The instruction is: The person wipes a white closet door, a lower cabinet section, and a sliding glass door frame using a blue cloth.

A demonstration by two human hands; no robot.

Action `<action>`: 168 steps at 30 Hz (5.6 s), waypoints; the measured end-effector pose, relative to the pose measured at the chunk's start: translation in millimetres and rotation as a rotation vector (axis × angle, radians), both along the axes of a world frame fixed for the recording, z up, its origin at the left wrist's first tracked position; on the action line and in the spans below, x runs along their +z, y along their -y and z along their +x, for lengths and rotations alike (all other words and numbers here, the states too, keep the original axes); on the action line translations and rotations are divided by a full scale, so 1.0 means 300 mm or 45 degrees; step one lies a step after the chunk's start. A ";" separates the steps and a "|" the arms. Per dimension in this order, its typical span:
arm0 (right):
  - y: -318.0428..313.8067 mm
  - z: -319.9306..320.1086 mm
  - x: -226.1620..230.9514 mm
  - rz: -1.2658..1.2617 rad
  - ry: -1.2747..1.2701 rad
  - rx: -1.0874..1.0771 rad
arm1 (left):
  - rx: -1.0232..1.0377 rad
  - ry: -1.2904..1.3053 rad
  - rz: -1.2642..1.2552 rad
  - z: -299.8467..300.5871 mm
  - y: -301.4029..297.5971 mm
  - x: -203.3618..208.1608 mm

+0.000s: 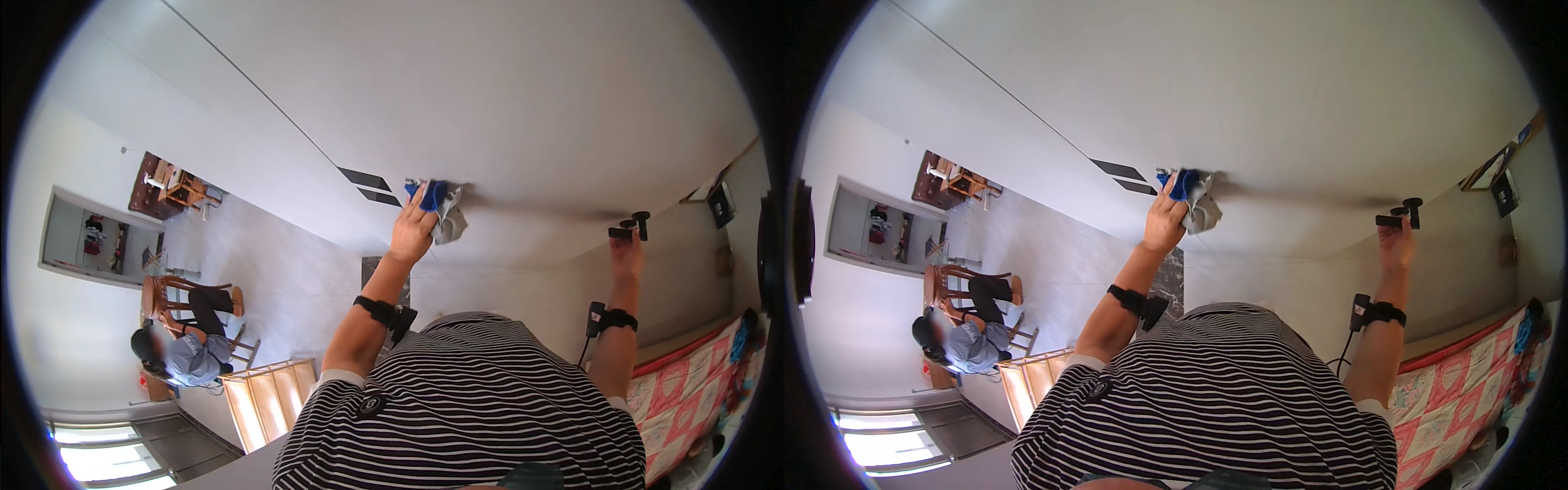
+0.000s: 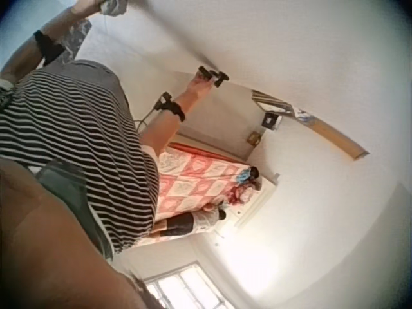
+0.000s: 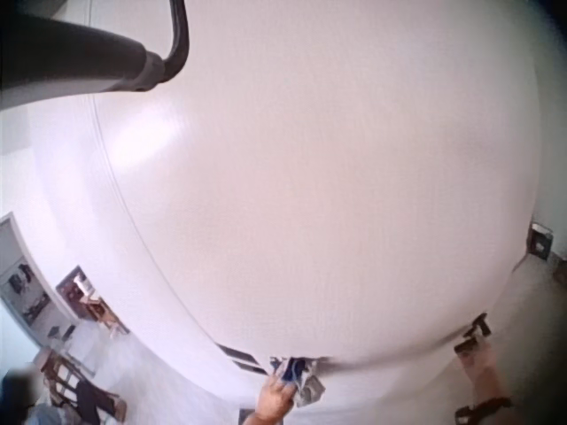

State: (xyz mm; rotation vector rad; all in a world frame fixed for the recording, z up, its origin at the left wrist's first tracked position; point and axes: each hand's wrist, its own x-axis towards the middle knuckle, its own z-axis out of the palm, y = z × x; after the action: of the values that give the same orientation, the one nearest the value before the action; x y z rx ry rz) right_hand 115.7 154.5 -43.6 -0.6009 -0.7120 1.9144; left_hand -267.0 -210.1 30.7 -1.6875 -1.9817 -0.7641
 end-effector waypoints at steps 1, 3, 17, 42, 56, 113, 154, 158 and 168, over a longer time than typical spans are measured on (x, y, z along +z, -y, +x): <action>-0.023 0.013 -0.013 0.022 0.003 -0.006 | -0.012 0.128 0.133 0.027 -0.005 0.022; -0.042 0.038 -0.038 0.032 0.010 0.014 | 0.038 0.178 0.342 0.032 -0.009 0.105; 0.005 0.044 -0.006 0.076 -0.007 0.055 | 0.491 -0.080 0.674 -0.123 -0.047 0.341; -0.023 0.050 -0.006 0.032 -0.021 0.061 | 0.530 0.127 0.738 -0.118 -0.062 0.315; -0.021 0.049 0.004 0.007 0.063 0.004 | -0.850 3.276 1.003 0.028 0.056 -0.121; 0.035 0.009 0.056 -0.058 0.183 -0.113 | 0.352 1.913 1.144 -0.062 -0.138 0.088; 0.025 0.051 0.055 -0.077 0.228 -0.231 | 0.418 0.655 1.247 -0.327 0.007 0.419; 0.031 0.050 0.053 -0.096 0.232 -0.307 | 0.528 0.649 1.238 -0.282 -0.028 0.257; 0.044 0.024 0.087 -0.170 0.282 -0.341 | 0.516 0.729 1.175 -0.259 -0.018 0.178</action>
State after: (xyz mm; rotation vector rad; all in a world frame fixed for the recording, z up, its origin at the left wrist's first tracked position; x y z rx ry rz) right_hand 123.0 141.4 -17.5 -0.9543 -0.6096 1.6702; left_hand -344.6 -204.8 84.0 -0.5427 -1.7263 -1.7636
